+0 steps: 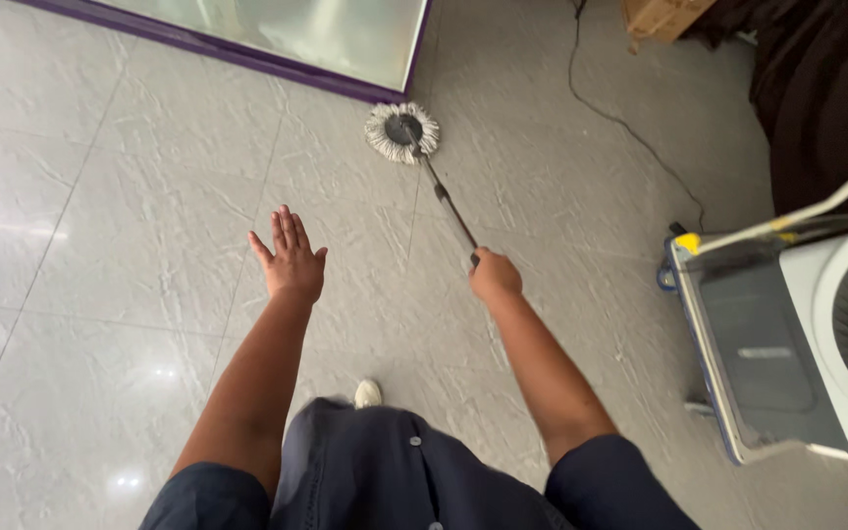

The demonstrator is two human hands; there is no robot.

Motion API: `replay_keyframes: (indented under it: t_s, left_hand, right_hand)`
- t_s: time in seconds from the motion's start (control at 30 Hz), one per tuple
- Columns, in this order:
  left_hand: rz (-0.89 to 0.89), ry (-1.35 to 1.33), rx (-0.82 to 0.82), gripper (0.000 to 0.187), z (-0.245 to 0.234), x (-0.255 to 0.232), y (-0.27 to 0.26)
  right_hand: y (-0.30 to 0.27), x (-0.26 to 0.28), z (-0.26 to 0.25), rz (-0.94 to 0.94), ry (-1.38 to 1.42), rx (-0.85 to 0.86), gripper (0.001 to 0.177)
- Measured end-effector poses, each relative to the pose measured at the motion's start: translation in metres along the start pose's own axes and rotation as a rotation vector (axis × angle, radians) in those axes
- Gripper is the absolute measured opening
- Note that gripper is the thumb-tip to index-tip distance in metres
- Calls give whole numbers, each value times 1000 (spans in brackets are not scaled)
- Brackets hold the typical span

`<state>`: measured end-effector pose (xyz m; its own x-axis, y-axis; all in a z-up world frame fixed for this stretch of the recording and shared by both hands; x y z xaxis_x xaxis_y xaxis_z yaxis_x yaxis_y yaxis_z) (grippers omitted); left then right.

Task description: The person mops a tiled floor using a spin mop by hand, moving the mop head across the surface in a rhythmic motion.

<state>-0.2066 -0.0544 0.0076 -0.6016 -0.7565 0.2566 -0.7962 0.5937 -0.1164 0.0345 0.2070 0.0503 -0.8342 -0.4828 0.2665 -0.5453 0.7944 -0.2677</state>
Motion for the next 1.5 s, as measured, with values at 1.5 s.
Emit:
replay_keyframes:
  t_s: [1.5]
  left_hand:
    - [363,121,-132,83,52,158,115]
  right_hand:
    - [-232,175,93,215,102,118,56]
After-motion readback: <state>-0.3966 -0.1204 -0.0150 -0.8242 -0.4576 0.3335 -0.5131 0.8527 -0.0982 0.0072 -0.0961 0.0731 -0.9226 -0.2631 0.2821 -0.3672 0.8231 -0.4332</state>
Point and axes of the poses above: each hand's wrist, its own y-axis towards the middle knuckle, its own z-axis out of the palm, x = y × z, the point moved 2 cm from there along y, towards the middle knuckle, and after that the axes turned 8 degrees about y, right-handed, at the moved point
